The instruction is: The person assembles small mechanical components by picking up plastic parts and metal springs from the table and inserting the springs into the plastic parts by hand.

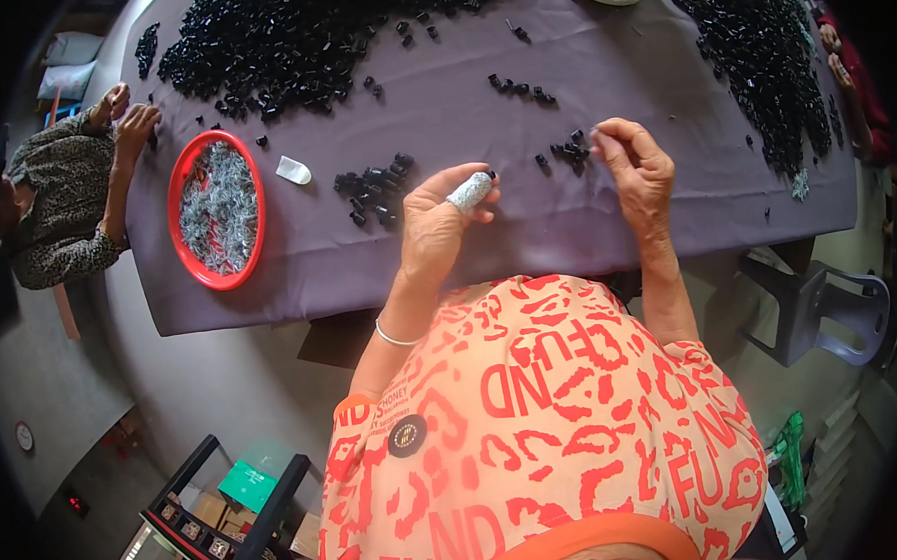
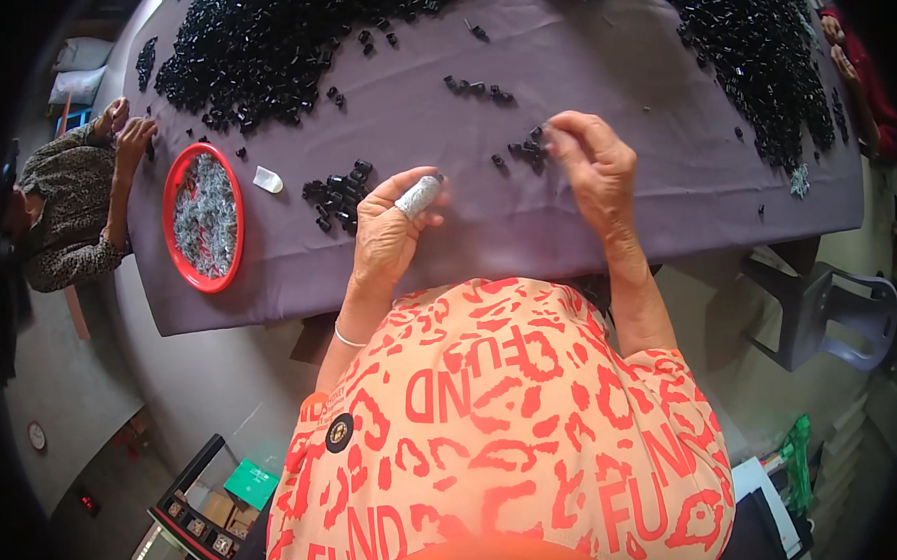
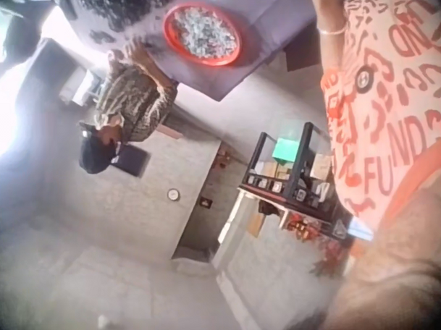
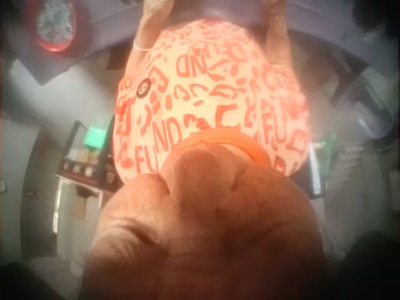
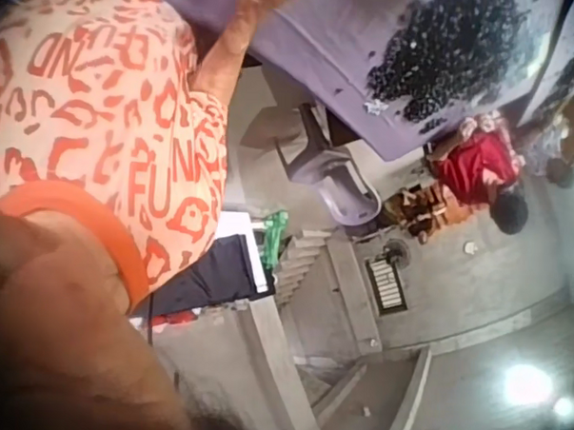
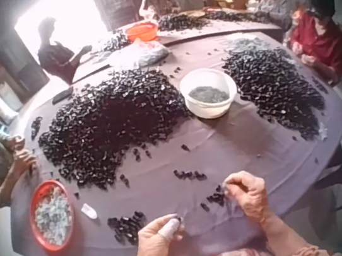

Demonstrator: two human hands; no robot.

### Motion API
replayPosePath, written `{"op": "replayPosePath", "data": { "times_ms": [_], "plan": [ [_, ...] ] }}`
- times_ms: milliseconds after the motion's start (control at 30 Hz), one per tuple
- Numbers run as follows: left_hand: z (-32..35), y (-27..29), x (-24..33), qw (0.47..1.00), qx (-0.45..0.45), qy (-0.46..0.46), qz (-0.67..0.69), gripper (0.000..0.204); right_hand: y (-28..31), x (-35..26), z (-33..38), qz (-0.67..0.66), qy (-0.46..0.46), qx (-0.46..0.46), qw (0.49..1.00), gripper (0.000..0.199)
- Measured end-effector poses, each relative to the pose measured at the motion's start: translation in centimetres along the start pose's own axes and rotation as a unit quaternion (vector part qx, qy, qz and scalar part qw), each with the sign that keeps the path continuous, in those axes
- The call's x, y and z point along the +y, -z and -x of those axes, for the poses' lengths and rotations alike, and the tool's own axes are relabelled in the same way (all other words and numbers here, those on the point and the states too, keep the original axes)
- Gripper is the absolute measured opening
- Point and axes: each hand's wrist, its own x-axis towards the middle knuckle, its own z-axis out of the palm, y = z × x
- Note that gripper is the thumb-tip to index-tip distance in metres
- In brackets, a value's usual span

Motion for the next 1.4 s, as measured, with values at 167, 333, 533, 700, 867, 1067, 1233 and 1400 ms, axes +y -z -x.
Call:
{"op": "replayPosePath", "data": {
  "times_ms": [167,333,533,700,867,1067,1233,1400],
  "plan": [
    [1.1,-0.6,-0.1,0.996,-0.021,-0.021,0.079,0.021,-3.2,-4.4,1.4,0.022,0.099,-0.144,0.984,0.010],
    [2.2,-1.3,0.2,0.998,-0.019,-0.048,0.048,0.021,-4.9,-5.0,2.4,0.058,0.167,-0.127,0.976,0.012],
    [2.8,-1.0,-0.4,0.994,-0.023,-0.104,0.008,0.021,-5.5,-5.2,3.4,0.081,0.163,-0.121,0.976,0.011],
    [3.3,-0.7,-0.8,0.994,-0.022,-0.110,-0.008,0.020,-5.7,-5.4,3.9,0.074,0.136,-0.119,0.981,0.010],
    [3.3,-0.5,-1.1,0.991,-0.009,-0.124,-0.047,0.019,-5.8,-5.1,4.1,0.100,0.166,-0.135,0.972,0.011],
    [3.4,-0.6,-1.5,0.986,-0.014,-0.158,-0.054,0.018,-5.7,-4.9,4.6,0.131,0.185,-0.127,0.966,0.011],
    [3.8,0.1,-2.1,0.990,-0.027,-0.116,-0.073,0.016,-5.8,-4.5,5.3,0.109,0.163,-0.140,0.971,0.010],
    [3.4,0.7,-2.7,0.997,-0.026,-0.068,-0.012,0.016,-6.0,-4.5,5.6,0.072,0.098,-0.138,0.983,0.011]
  ]
}}
